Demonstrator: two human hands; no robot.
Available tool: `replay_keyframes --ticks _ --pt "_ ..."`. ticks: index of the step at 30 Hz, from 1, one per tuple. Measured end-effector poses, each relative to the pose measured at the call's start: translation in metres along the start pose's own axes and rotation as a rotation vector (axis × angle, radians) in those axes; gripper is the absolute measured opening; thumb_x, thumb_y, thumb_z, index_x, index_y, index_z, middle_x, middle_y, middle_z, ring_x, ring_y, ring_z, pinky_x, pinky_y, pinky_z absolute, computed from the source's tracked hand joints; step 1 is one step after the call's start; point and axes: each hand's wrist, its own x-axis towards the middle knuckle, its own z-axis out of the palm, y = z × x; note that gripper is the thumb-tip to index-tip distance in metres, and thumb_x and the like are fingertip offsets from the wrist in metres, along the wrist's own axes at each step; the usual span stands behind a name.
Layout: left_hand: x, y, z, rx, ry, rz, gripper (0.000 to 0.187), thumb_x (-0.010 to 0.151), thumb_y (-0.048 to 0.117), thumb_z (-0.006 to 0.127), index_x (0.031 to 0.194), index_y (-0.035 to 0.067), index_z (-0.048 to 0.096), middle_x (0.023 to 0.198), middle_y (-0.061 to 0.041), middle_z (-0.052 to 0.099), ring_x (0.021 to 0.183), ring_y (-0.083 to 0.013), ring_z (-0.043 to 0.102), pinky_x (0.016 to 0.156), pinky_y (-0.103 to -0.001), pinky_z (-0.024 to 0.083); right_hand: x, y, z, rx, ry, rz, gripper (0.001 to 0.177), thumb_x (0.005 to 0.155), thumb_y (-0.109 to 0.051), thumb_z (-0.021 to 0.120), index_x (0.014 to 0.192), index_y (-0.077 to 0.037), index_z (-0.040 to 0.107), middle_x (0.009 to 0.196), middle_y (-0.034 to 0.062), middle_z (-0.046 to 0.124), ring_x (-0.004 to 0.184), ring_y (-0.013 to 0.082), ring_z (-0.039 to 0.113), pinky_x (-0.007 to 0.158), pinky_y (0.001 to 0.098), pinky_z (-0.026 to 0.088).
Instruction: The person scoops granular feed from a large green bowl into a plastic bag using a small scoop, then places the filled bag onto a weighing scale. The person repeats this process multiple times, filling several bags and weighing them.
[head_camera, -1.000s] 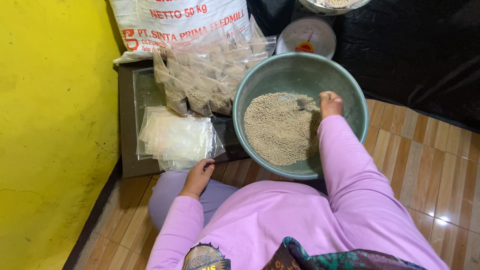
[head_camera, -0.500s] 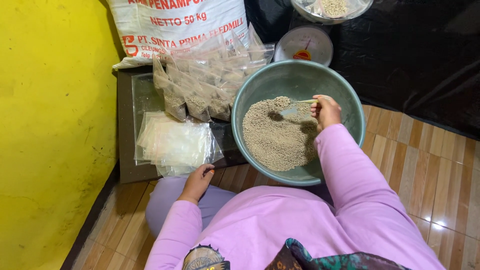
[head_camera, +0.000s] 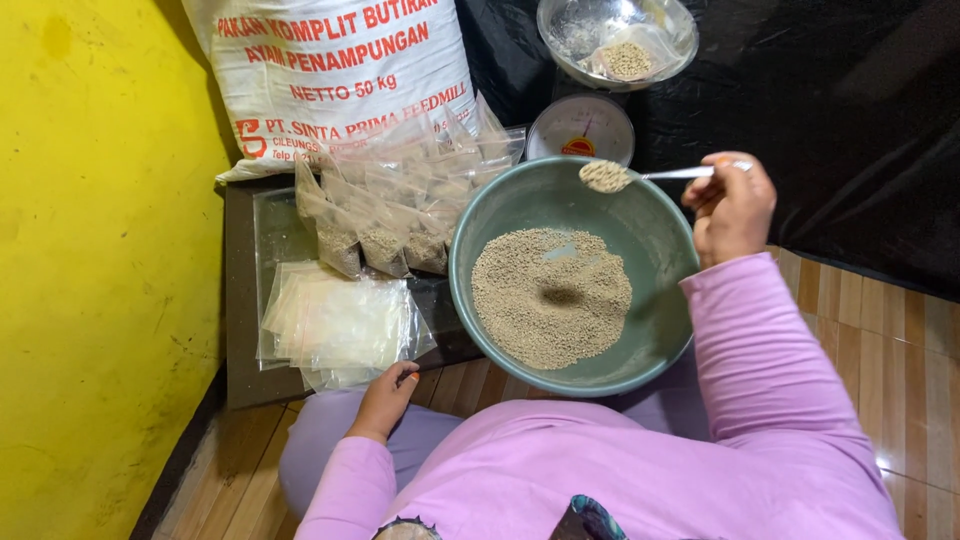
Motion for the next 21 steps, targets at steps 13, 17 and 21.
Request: replay_keyframes --ticks 13,17,21 --pt "0.001 0.013 -0.003 -0.003 -0.043 -0.107 0.035 0.096 0.036 0.055 0.125 0.026 0.071 0.103 -0.002 0.072 0.091 -0.0171 0.06 0.084 -0.028 0.045 0.112 -0.066 0.086 -0.038 0.099 -0.087 0.025 0.094 -0.028 0.064 0.08 -0.008 0.059 0.057 0.0116 0.063 0.043 0.0171 0.057 0.042 0.0282 0.051" --pt "-0.006 0.028 -0.008 -0.013 -0.04 -0.138 0.033 0.097 0.035 0.055 0.124 0.026 0.072 0.091 -0.003 0.065 0.084 -0.0172 0.057 0.08 -0.027 0.043 0.099 -0.07 0.094 -0.064 0.109 -0.116 0.027 0.093 -0.035 0.063 0.082 -0.01 0.06 0.056 0.0087 0.063 0.043 0.0164 0.055 0.042 0.029 0.049" --pt "-0.007 0.024 -0.005 -0.029 -0.067 -0.15 0.033 0.097 0.036 0.055 0.124 0.027 0.072 0.088 -0.004 0.062 0.082 -0.0176 0.057 0.078 -0.027 0.042 0.036 -0.064 0.069 0.103 0.027 -0.041 0.025 0.099 -0.027 0.06 0.078 -0.014 0.055 0.068 -0.0006 0.049 0.054 0.0097 0.047 0.047 0.0247 0.036"
